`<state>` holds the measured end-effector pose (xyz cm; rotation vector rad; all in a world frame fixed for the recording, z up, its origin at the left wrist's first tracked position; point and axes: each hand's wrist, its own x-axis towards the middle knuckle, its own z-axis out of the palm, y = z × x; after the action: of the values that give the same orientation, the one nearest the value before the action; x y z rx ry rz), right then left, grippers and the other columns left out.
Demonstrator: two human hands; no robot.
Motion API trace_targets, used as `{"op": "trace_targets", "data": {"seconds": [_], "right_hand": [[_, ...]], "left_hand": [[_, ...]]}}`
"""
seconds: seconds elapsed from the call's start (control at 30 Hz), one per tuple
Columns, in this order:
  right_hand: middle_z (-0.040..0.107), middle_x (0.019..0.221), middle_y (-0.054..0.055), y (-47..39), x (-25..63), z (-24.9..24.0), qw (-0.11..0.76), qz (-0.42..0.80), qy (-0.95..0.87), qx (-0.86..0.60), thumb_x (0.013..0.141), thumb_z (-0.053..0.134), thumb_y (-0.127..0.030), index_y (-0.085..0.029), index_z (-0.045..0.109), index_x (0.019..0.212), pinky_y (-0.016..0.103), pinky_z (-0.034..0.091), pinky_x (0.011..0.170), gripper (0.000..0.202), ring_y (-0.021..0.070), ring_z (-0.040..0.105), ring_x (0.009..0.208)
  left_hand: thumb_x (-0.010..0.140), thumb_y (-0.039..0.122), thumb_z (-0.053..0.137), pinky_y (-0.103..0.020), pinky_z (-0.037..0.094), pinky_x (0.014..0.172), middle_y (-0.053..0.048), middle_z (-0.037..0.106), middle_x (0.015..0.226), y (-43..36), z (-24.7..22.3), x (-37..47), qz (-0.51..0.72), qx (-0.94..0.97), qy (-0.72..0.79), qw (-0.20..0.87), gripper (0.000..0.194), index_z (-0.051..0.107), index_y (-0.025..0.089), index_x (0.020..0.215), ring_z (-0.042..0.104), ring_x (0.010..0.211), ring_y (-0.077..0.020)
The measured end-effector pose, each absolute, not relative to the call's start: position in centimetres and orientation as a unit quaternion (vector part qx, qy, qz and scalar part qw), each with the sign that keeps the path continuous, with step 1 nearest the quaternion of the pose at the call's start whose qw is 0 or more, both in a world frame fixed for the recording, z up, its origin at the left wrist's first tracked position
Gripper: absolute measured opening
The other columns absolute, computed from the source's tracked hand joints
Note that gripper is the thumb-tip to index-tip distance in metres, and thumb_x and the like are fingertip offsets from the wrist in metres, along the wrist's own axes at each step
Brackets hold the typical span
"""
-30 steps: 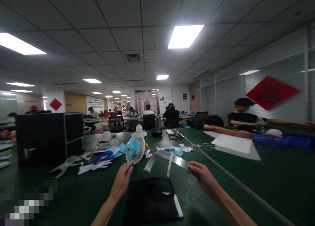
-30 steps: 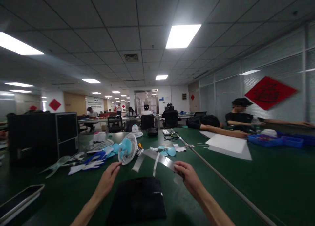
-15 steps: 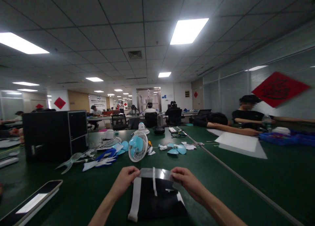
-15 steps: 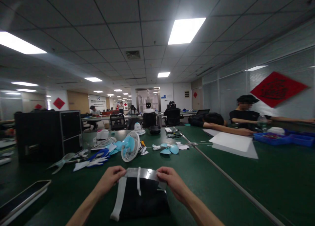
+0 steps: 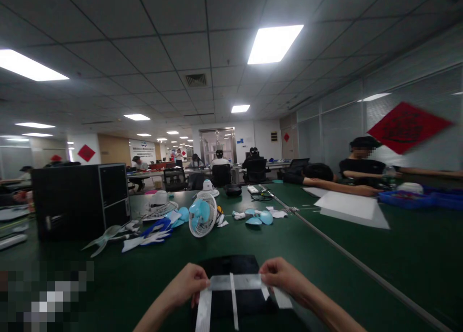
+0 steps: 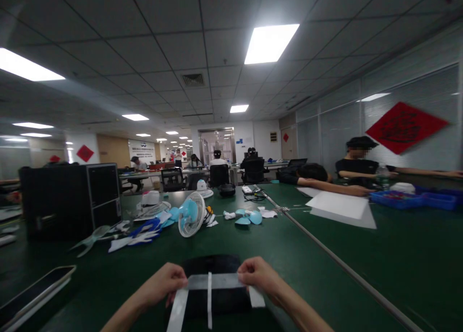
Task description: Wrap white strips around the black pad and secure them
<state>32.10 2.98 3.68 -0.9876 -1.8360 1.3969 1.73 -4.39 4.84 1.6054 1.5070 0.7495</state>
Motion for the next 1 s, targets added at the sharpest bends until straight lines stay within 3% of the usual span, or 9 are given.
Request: {"op": "trace_targets", "data": {"seconds": [0.17,0.37,0.63,1.0], "right_hand": [[0.063,0.067,0.000,3.7,31.5,2.0,0.289,0.501,-0.716,-0.391,0.066,0.064,-0.022,-0.013,0.069,0.075,0.022,0.039,0.056,0.015,0.0118,0.053,0.060],[0.063,0.066,0.000,4.2,30.7,0.8,0.286,0.415,-0.758,-0.414,0.068,0.060,-0.016,-0.013,0.068,0.075,0.022,0.039,0.058,0.011,0.0129,0.055,0.062],[0.069,0.089,0.006,2.4,30.6,1.9,0.258,0.256,-0.812,-0.457,0.073,0.061,-0.014,-0.015,0.072,0.082,0.026,0.043,0.070,0.015,0.0192,0.061,0.082],[0.065,0.095,0.006,2.3,30.4,1.9,0.248,0.220,-0.821,-0.465,0.075,0.065,-0.016,-0.018,0.071,0.085,0.027,0.043,0.076,0.012,0.0191,0.059,0.089]], "left_hand": [[0.072,0.045,0.057,-0.022,0.034,0.045,0.003,0.055,0.053,-4.4,3.4,1.6,0.264,0.640,0.628,0.355,0.034,0.063,0.013,0.080,0.049,0.047,-0.0109],[0.078,0.031,0.054,-0.023,0.038,0.060,-0.003,0.069,0.080,-5.0,3.7,2.1,0.219,0.685,0.660,0.217,0.023,0.069,0.014,0.081,0.060,0.073,-0.0149],[0.082,0.033,0.051,-0.025,0.039,0.063,-0.005,0.070,0.088,-4.6,2.6,1.9,0.205,0.678,0.672,0.216,0.024,0.068,0.017,0.086,0.061,0.077,-0.0179],[0.083,0.030,0.050,-0.026,0.037,0.070,-0.004,0.064,0.091,-4.7,2.1,1.8,0.184,0.705,0.672,0.133,0.017,0.062,0.017,0.084,0.057,0.082,-0.0170]]}}
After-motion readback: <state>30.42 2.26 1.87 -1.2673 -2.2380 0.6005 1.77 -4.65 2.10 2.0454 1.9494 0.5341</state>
